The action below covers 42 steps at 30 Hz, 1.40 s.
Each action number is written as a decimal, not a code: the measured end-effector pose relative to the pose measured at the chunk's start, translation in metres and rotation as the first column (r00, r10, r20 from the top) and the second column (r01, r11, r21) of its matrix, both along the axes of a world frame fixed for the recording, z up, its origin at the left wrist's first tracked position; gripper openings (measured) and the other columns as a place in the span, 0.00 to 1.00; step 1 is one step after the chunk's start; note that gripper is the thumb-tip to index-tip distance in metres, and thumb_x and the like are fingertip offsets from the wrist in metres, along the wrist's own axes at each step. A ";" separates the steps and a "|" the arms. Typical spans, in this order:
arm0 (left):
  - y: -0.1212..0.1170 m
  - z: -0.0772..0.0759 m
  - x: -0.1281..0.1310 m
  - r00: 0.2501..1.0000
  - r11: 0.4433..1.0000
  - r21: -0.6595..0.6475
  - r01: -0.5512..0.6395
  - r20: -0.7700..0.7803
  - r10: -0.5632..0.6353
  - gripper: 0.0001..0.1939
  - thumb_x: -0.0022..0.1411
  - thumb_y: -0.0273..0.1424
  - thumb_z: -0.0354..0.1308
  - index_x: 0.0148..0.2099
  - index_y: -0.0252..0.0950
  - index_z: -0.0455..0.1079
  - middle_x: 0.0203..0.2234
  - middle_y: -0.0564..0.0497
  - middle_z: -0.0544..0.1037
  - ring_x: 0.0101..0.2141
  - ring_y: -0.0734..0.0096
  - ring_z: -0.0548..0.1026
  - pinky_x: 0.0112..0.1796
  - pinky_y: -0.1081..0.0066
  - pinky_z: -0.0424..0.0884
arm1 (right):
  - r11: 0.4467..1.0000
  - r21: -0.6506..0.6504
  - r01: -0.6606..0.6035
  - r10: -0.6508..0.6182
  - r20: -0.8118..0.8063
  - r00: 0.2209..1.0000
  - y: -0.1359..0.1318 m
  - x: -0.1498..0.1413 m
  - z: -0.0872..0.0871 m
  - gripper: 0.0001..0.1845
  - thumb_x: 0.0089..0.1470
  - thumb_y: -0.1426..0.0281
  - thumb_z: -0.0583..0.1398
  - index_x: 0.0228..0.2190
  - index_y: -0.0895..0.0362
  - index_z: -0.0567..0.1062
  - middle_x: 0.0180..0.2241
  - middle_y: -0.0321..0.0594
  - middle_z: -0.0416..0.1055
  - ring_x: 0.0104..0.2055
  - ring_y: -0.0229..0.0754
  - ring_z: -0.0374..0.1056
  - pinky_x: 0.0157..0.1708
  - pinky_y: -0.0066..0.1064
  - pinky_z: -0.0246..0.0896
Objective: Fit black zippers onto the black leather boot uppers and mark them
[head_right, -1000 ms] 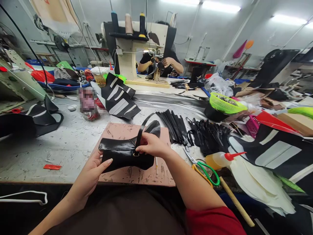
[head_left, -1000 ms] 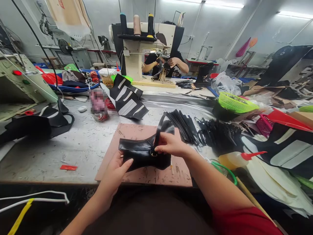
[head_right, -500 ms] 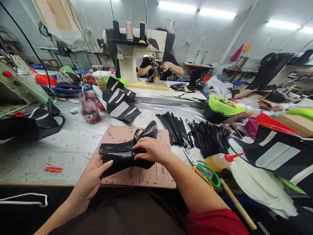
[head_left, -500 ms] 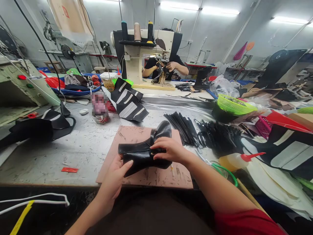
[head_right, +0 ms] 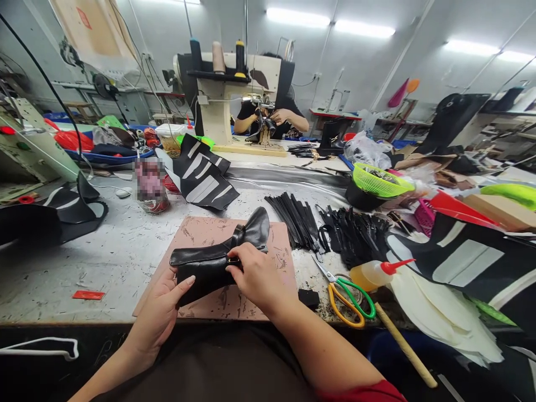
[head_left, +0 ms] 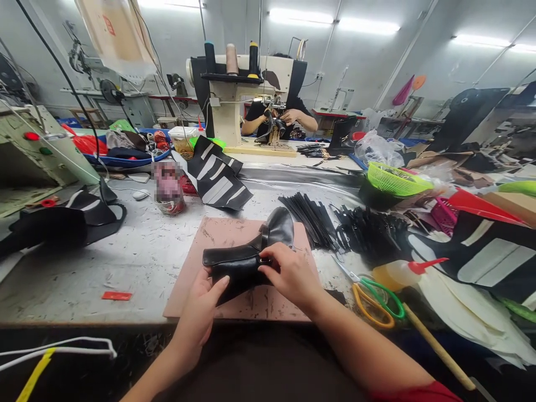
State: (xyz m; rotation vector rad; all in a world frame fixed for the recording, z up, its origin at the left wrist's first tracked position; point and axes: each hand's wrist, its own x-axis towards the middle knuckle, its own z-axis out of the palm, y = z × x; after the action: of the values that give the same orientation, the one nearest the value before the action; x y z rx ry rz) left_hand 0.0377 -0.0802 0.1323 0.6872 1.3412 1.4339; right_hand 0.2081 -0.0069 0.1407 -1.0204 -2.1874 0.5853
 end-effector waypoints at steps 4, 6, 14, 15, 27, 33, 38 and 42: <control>-0.001 -0.002 0.007 1.000 1.000 0.010 -0.008 -0.010 0.009 0.32 0.46 0.38 0.63 0.53 0.35 0.60 0.44 0.45 0.75 0.51 0.58 0.68 0.52 0.61 0.63 | 0.988 -0.143 0.062 -0.080 -0.124 0.989 -0.003 0.001 -0.003 0.07 0.46 0.77 0.57 0.31 0.56 0.69 0.28 0.36 0.68 0.28 0.37 0.65 0.30 0.29 0.62; -0.002 -0.004 0.011 1.000 1.000 0.022 -0.003 -0.015 0.003 0.31 0.48 0.39 0.62 0.53 0.36 0.60 0.46 0.45 0.74 0.50 0.58 0.68 0.52 0.61 0.63 | 0.992 -0.089 0.089 -0.097 -0.087 0.991 -0.005 0.001 -0.006 0.06 0.47 0.75 0.57 0.31 0.56 0.68 0.30 0.39 0.69 0.33 0.41 0.65 0.34 0.33 0.62; -0.006 -0.015 0.018 0.999 0.995 0.092 -0.028 -0.019 0.030 0.26 0.55 0.37 0.57 0.54 0.38 0.58 0.48 0.47 0.71 0.52 0.62 0.66 0.55 0.61 0.58 | 0.974 -0.207 0.088 -0.144 -0.276 0.950 -0.013 -0.001 -0.018 0.10 0.47 0.77 0.55 0.34 0.55 0.66 0.36 0.39 0.62 0.28 0.34 0.63 0.28 0.29 0.62; -0.006 -0.016 0.017 0.999 0.995 0.092 -0.047 -0.011 0.049 0.25 0.55 0.37 0.57 0.54 0.38 0.58 0.47 0.47 0.72 0.52 0.62 0.66 0.55 0.60 0.57 | 0.967 -0.246 0.063 -0.140 -0.308 0.941 -0.015 0.002 -0.018 0.10 0.46 0.77 0.55 0.33 0.55 0.66 0.37 0.39 0.61 0.26 0.32 0.63 0.25 0.27 0.61; -0.005 -0.028 0.022 0.997 0.998 0.001 -0.061 0.055 0.061 0.23 0.50 0.41 0.61 0.45 0.39 0.59 0.40 0.48 0.75 0.49 0.60 0.70 0.51 0.61 0.63 | 0.988 -0.152 -0.041 0.050 0.059 0.997 -0.053 0.053 -0.007 0.12 0.45 0.80 0.54 0.19 0.55 0.56 0.25 0.35 0.58 0.24 0.33 0.58 0.22 0.24 0.54; 0.005 -0.016 0.025 0.970 0.975 0.070 -0.212 0.137 0.201 0.24 0.49 0.39 0.62 0.47 0.41 0.60 0.44 0.51 0.73 0.52 0.63 0.66 0.55 0.61 0.58 | 0.977 -0.207 -0.047 0.016 -0.152 0.988 -0.047 0.026 -0.008 0.14 0.45 0.78 0.57 0.19 0.55 0.56 0.26 0.34 0.59 0.26 0.34 0.58 0.23 0.24 0.55; 0.004 -0.015 0.012 0.964 0.963 0.091 -0.252 0.113 0.242 0.22 0.52 0.37 0.61 0.49 0.42 0.61 0.46 0.51 0.71 0.53 0.63 0.64 0.57 0.60 0.57 | 0.864 -0.456 -0.211 0.316 0.165 0.934 -0.035 0.041 -0.010 0.17 0.35 0.85 0.62 0.17 0.58 0.59 0.24 0.31 0.61 0.27 0.33 0.59 0.26 0.23 0.52; 0.004 -0.023 0.005 0.971 0.977 0.035 -0.212 0.119 0.207 0.23 0.50 0.39 0.62 0.48 0.42 0.62 0.48 0.52 0.70 0.55 0.63 0.62 0.58 0.60 0.53 | 0.805 -0.587 -0.081 0.225 0.177 0.958 -0.008 0.064 -0.012 0.12 0.38 0.79 0.63 0.21 0.57 0.64 0.23 0.31 0.63 0.26 0.33 0.60 0.24 0.22 0.53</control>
State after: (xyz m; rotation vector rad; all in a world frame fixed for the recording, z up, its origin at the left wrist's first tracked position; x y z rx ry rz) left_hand 0.0422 -0.0766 0.1094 0.4964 1.3234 1.6531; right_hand 0.2724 -0.0150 0.1287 -1.2721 -2.3737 1.3274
